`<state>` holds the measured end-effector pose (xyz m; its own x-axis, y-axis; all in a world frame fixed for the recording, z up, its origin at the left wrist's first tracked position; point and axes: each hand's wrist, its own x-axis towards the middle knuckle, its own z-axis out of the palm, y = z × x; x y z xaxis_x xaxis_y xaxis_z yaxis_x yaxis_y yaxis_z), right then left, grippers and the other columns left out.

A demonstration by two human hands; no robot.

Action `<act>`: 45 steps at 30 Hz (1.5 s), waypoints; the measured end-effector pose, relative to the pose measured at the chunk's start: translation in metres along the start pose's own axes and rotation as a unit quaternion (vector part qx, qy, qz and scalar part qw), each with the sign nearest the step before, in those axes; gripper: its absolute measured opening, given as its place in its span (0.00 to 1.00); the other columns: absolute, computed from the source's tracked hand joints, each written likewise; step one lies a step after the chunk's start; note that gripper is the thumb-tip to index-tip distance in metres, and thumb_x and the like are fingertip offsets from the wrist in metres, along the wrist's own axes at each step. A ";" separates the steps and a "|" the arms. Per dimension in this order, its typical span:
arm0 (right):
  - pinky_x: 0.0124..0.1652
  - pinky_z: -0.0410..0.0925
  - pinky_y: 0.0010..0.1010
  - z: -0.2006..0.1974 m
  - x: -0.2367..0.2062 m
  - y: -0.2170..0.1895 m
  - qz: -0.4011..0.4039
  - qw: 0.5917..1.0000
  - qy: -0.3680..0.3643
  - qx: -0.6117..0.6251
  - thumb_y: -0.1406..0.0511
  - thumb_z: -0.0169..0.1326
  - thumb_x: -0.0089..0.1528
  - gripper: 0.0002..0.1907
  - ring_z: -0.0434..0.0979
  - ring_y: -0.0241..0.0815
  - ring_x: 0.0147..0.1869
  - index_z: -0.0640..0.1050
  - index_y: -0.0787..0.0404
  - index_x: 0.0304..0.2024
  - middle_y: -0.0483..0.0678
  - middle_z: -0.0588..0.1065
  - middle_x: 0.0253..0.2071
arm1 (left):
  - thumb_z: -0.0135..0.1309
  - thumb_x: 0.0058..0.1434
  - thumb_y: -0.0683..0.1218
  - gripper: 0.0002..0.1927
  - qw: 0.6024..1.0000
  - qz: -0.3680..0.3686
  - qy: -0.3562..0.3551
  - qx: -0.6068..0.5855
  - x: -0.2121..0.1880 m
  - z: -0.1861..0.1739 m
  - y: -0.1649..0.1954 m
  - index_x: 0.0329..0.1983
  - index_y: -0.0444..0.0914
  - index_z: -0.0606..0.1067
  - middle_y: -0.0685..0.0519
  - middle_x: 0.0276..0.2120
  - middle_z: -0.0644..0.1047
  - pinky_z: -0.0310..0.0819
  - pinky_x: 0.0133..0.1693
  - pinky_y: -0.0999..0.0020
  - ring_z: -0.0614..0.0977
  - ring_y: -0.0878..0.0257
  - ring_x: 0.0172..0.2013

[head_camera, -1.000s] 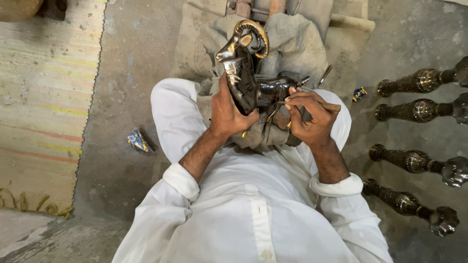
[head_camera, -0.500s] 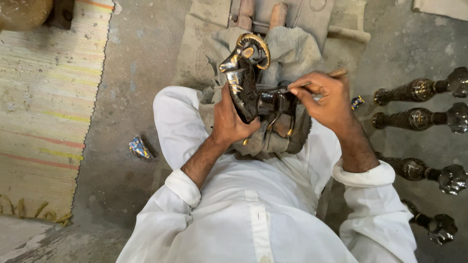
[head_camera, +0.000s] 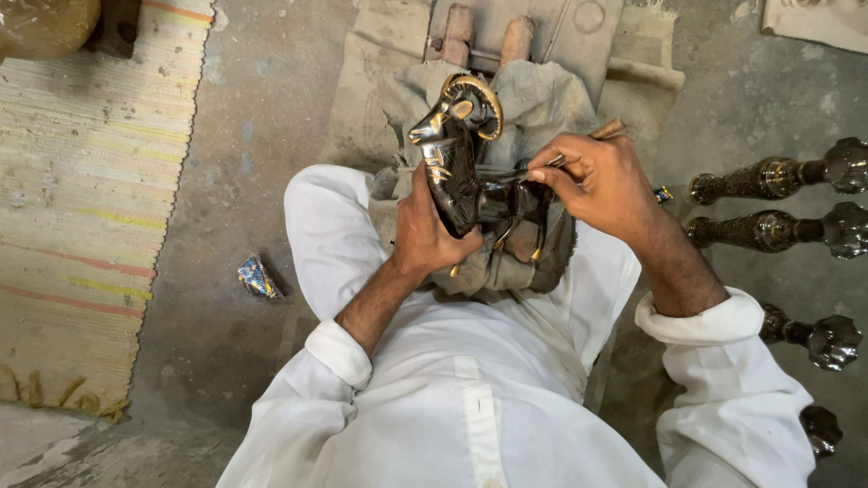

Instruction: The person sits cross-legged on the floor with a brass ram figurine resting on a cloth on their lap. They hold the figurine steady with one hand and use a small handheld engraving tool to carve detail lines into the metal, repositioning and turning the figurine to reach different surfaces, and later use a flat file-like tool on the piece.

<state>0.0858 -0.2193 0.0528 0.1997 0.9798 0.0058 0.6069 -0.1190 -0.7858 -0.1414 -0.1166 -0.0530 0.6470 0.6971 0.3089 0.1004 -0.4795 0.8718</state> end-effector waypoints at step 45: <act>0.39 0.75 0.27 0.011 -0.018 -0.006 -0.056 0.995 0.070 -0.052 0.75 0.61 0.61 0.04 0.86 0.41 0.40 0.79 0.67 0.38 0.51 0.82 0.38 | 0.67 0.46 0.44 0.55 1.000 0.009 0.018 0.000 -0.003 0.004 -0.004 0.73 0.28 0.50 0.40 0.49 0.80 0.82 0.48 0.57 0.86 0.45 0.45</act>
<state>0.0702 -0.2345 0.0510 0.2268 0.9570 0.1811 0.7068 -0.0338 -0.7066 -0.1408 -0.1185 -0.0585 0.6213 0.7071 0.3375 0.0900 -0.4923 0.8658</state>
